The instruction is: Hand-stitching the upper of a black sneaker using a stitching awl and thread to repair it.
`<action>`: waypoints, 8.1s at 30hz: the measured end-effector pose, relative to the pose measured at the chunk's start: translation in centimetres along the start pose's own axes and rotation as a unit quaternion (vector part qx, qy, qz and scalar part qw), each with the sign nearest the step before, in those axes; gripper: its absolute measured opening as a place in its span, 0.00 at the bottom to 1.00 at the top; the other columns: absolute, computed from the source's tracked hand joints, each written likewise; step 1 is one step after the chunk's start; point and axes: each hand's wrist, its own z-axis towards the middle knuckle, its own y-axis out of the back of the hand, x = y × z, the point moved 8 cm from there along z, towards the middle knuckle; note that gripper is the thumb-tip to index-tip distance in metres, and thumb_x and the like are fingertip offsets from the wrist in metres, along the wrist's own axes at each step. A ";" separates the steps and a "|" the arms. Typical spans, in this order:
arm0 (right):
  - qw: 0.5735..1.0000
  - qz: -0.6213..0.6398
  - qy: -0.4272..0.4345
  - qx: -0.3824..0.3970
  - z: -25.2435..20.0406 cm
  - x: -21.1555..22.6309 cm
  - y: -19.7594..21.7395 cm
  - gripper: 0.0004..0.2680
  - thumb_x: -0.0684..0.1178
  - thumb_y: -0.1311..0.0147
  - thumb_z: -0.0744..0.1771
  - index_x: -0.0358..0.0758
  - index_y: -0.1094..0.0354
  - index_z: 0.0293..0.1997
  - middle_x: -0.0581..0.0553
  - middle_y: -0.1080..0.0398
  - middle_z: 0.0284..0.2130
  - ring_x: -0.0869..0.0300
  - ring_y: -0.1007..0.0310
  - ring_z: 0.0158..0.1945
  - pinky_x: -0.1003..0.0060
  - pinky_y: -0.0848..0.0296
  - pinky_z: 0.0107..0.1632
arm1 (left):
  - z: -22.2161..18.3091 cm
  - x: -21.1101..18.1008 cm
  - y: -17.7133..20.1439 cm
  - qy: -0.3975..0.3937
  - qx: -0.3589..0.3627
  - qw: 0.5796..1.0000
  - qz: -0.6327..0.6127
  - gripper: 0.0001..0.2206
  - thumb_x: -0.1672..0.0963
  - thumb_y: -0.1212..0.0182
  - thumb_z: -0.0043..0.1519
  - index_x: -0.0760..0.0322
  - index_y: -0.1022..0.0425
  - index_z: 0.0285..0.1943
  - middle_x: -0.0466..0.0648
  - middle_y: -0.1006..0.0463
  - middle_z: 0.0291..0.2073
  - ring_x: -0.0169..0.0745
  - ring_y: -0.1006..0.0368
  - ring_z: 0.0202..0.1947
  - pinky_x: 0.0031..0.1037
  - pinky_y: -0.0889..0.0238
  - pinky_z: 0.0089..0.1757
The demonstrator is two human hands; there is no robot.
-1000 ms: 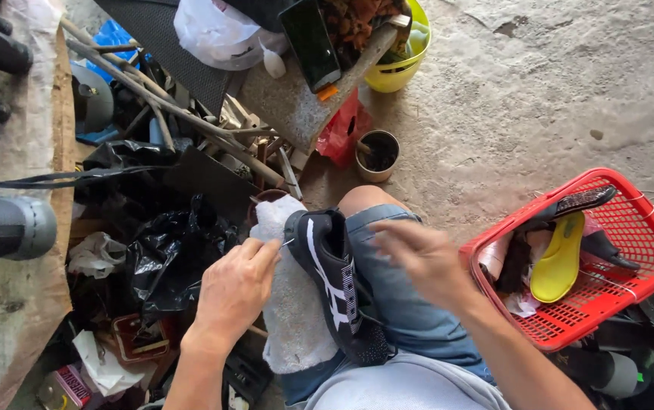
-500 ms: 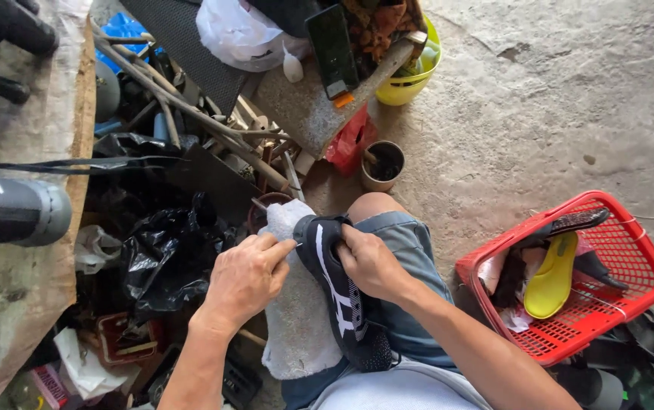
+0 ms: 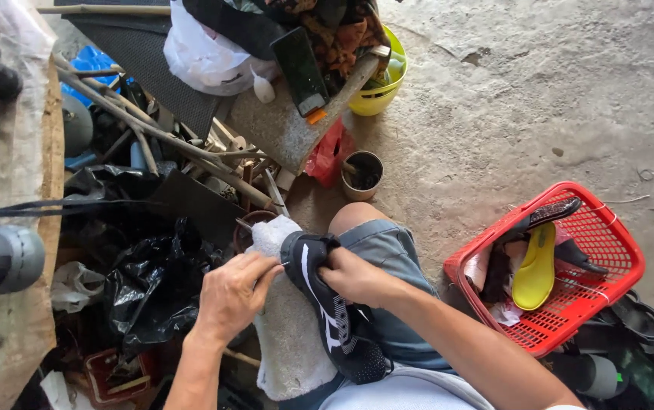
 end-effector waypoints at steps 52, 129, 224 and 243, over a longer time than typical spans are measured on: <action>0.811 -0.353 0.362 -0.295 -13.3 10.3 6.4 0.10 0.41 0.42 0.68 0.39 0.27 0.55 0.43 0.26 0.47 0.52 0.29 0.50 0.60 0.26 0.53 | -5.0 3.1 -0.3 0.419 0.031 0.848 -0.322 0.17 0.51 0.34 0.58 0.57 0.26 0.54 0.41 0.26 0.31 0.32 0.30 0.33 0.25 0.34 0.42; 0.825 -0.529 0.132 -0.147 -6.5 3.8 5.7 0.10 0.54 0.54 0.70 0.47 0.40 0.30 0.49 0.26 0.25 0.49 0.24 0.29 0.49 0.35 0.29 | -5.3 -4.4 -7.0 0.333 0.051 0.932 -0.135 0.17 0.52 0.30 0.62 0.55 0.40 0.38 0.42 0.31 0.23 0.51 0.28 0.24 0.44 0.34 0.32; 0.792 -0.494 0.311 -0.177 -4.2 8.7 0.7 0.24 0.63 0.35 0.62 0.46 0.34 0.61 0.44 0.35 0.61 0.44 0.44 0.69 0.43 0.45 0.68 | -4.3 -3.0 1.0 0.262 -0.098 0.947 -0.159 0.05 0.58 0.39 0.64 0.64 0.22 0.45 0.46 0.21 0.35 0.33 0.25 0.28 0.26 0.27 0.32; 0.803 -0.452 0.325 -0.213 -4.9 9.1 0.7 0.22 0.63 0.34 0.63 0.48 0.30 0.60 0.47 0.32 0.55 0.48 0.38 0.57 0.50 0.36 0.58 | -5.5 -4.4 -2.5 0.333 -0.054 0.899 -0.278 0.20 0.52 0.43 0.66 0.57 0.47 0.24 0.40 0.45 0.18 0.33 0.49 0.21 0.33 0.48 0.28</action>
